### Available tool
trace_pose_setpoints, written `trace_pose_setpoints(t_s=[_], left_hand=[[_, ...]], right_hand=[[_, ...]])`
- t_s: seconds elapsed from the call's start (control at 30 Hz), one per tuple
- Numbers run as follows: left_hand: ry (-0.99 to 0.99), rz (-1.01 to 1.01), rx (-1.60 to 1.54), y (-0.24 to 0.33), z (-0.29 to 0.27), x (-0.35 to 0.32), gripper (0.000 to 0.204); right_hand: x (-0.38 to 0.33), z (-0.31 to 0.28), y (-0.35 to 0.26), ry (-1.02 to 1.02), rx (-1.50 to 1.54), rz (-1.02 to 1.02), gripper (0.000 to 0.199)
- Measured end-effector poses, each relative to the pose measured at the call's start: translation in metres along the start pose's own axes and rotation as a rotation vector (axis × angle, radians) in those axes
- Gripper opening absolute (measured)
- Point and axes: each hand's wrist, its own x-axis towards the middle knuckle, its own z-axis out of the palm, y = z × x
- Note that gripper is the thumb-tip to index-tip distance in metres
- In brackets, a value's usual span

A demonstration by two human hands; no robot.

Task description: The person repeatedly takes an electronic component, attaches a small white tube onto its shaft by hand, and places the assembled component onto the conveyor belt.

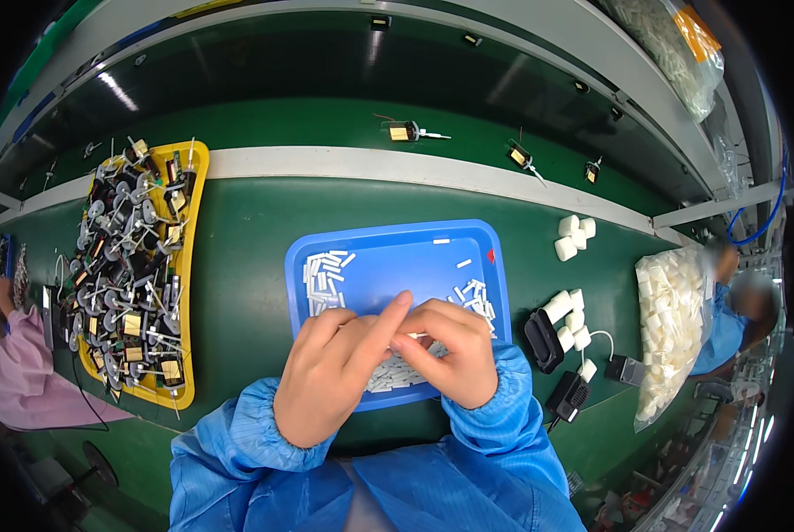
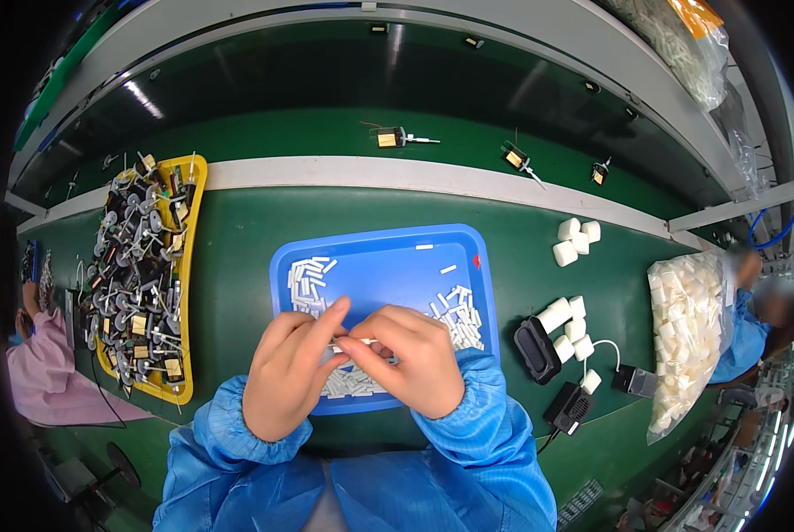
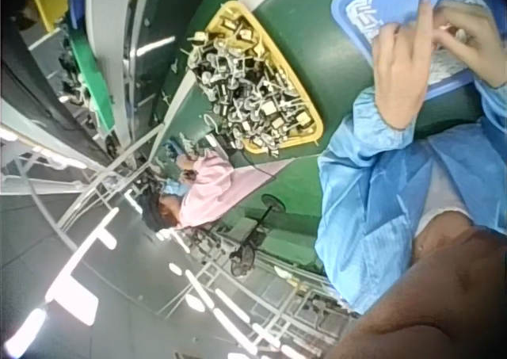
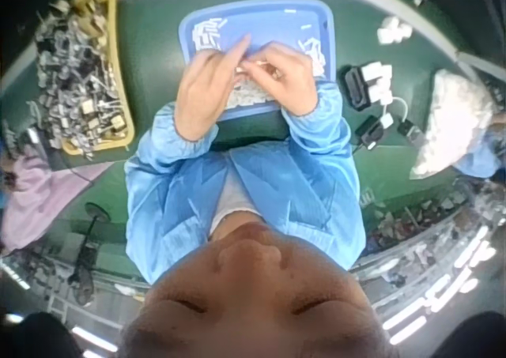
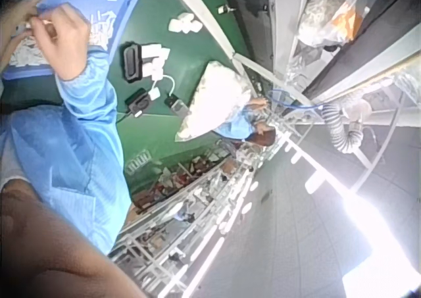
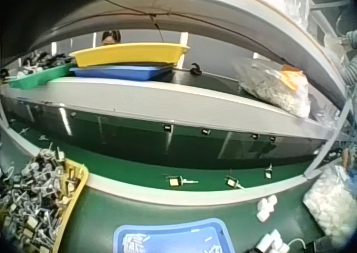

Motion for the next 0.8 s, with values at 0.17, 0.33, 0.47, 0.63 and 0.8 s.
trace_pose_setpoints(t_s=[0.17, 0.33, 0.47, 0.63, 0.8], left_hand=[[0.016, 0.007, -0.092, -0.034, 0.016, 0.042, 0.042], [0.182, -0.242, 0.112, -0.185, 0.02, 0.131, 0.023], [0.137, -0.462, 0.293, -0.287, 0.015, 0.153, 0.034], [0.476, -0.055, 0.399, -0.21, -0.009, 0.161, 0.047], [0.522, 0.186, -0.153, -0.036, -0.089, 0.131, 0.036]], right_hand=[[0.007, -0.011, 0.014, 0.153, -0.159, 0.001, 0.018], [-0.001, -0.025, 0.012, 0.326, -0.105, 0.017, 0.031], [-0.019, -0.03, 0.003, 0.24, -0.138, -0.006, 0.021], [-0.032, -0.067, -0.013, 0.463, -0.201, -0.159, 0.019], [-0.02, -0.11, -0.105, 0.755, -0.275, -0.546, 0.1]])
